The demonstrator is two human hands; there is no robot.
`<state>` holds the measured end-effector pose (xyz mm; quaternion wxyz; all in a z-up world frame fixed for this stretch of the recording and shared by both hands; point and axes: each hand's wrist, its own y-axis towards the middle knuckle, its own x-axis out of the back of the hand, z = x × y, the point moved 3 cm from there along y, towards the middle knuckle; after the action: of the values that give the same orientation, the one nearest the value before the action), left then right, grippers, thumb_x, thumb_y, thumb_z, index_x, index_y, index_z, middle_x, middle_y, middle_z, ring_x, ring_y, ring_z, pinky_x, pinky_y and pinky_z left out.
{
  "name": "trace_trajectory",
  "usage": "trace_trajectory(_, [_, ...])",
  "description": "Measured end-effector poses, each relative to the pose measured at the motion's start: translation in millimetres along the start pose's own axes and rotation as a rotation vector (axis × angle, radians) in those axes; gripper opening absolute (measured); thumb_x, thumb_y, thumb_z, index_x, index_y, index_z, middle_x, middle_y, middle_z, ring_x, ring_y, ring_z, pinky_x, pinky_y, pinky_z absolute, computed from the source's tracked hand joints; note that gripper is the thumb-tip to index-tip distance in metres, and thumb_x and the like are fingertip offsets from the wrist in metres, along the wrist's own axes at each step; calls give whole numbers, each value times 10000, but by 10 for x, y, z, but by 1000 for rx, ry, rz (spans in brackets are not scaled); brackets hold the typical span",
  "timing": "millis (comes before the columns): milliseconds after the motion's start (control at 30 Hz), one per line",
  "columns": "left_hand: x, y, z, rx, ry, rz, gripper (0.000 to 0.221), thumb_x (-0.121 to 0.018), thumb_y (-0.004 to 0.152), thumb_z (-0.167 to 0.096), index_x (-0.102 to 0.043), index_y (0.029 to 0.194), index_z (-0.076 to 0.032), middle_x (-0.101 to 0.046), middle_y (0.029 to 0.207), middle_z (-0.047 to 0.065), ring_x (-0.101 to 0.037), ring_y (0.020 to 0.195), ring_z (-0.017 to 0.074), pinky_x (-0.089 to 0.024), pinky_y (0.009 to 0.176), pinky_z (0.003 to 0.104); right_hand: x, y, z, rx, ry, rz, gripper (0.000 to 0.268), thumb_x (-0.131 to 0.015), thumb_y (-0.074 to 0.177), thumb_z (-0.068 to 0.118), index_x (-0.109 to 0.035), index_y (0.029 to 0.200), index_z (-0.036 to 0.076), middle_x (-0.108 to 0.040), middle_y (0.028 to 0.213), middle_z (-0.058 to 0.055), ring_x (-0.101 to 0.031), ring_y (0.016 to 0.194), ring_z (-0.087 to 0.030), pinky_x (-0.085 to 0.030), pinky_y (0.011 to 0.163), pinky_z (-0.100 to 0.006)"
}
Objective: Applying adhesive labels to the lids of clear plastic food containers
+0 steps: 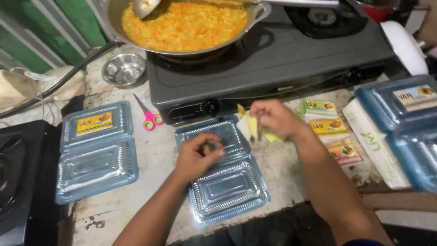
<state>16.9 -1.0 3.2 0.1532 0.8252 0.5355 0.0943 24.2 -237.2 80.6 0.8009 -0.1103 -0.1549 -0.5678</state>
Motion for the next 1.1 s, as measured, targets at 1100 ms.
trace_trajectory(1100, [190, 108, -370, -21, -294, 15, 136, -764, 804, 14, -665, 714, 35, -561, 489, 107, -456, 457, 105, -375, 451, 234, 850, -210, -370, -611, -722, -422, 408, -561, 901, 363, -757, 817, 15, -716, 793, -250, -682, 839, -458, -500, 777, -588])
